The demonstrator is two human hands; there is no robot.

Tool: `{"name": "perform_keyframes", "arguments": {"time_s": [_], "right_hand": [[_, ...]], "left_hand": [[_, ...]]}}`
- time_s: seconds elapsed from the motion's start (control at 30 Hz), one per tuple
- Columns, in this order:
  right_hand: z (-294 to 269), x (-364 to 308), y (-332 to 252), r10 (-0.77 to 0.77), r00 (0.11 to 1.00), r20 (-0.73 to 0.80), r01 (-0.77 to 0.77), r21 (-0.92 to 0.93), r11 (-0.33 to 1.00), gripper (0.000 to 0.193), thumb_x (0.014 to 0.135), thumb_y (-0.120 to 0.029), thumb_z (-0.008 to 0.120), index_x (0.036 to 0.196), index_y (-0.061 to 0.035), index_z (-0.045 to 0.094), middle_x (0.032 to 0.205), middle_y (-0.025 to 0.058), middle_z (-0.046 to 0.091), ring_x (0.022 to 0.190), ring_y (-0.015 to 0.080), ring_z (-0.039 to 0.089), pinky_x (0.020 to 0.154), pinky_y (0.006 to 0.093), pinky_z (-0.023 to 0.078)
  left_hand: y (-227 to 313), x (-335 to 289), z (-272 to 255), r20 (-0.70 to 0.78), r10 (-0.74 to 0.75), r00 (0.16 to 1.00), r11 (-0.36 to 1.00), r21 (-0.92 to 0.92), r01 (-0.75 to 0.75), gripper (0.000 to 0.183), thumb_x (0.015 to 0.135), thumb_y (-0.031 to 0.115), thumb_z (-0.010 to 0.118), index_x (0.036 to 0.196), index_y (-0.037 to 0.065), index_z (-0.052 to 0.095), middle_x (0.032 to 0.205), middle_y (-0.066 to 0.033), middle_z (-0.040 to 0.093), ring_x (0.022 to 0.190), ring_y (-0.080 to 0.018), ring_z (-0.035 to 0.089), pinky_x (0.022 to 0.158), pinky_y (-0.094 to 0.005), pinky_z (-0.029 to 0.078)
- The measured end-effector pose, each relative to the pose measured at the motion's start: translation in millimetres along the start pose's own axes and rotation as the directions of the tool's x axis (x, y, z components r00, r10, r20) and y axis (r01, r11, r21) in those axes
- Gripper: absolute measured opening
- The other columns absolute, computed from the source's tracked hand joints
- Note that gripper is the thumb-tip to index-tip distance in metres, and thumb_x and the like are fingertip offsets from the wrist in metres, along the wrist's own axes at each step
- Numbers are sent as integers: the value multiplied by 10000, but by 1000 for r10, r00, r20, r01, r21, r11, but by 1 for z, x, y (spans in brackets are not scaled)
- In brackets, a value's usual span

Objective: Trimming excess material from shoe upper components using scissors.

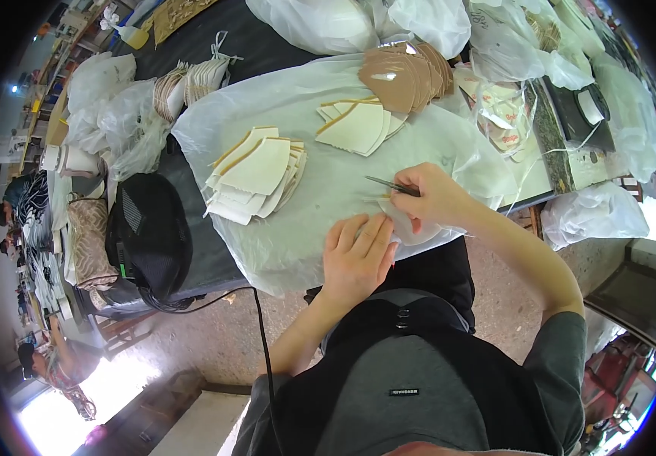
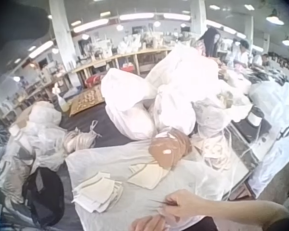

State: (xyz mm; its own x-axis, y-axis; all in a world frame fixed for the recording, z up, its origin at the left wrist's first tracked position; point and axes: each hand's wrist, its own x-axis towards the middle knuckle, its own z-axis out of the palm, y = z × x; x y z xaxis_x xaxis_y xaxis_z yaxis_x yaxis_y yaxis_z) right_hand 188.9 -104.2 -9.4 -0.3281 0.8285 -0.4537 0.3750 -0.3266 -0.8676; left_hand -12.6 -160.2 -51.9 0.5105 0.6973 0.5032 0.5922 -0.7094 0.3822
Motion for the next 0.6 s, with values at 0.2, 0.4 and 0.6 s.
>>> {"name": "perform_keyframes", "arguments": {"time_s": [0.2,0.4,0.6], "right_hand": [[0,0,-5,-20,1000,-6,19,-44,999,182,888,-89,570,759,39,577,576,61,595,462,136,613,451,267,446],[-9,-1,-8,-4,1000,-14,2,-120,993,207,886,-117,590,761,48,594,565,76,601,455,151,618,452,277,462],[-30,-15,-1,99,995,-22,-102,-207,973,222,867,-137,610,750,52,611,548,75,599,448,158,616,450,291,475]], "left_hand": [[-4,7,-1,-37,-35,999,999,-16,34,344,832,219,697,1111,23,647,1169,-94,646,1051,-281,585,896,-417,445],[-4,11,6,28,-13,1000,999,47,12,360,848,232,692,1135,26,622,1197,-99,646,1060,-300,585,905,-428,443],[2,11,8,17,-70,997,996,49,69,372,860,224,669,1168,23,619,1185,-97,642,1066,-298,575,924,-432,421]]}}
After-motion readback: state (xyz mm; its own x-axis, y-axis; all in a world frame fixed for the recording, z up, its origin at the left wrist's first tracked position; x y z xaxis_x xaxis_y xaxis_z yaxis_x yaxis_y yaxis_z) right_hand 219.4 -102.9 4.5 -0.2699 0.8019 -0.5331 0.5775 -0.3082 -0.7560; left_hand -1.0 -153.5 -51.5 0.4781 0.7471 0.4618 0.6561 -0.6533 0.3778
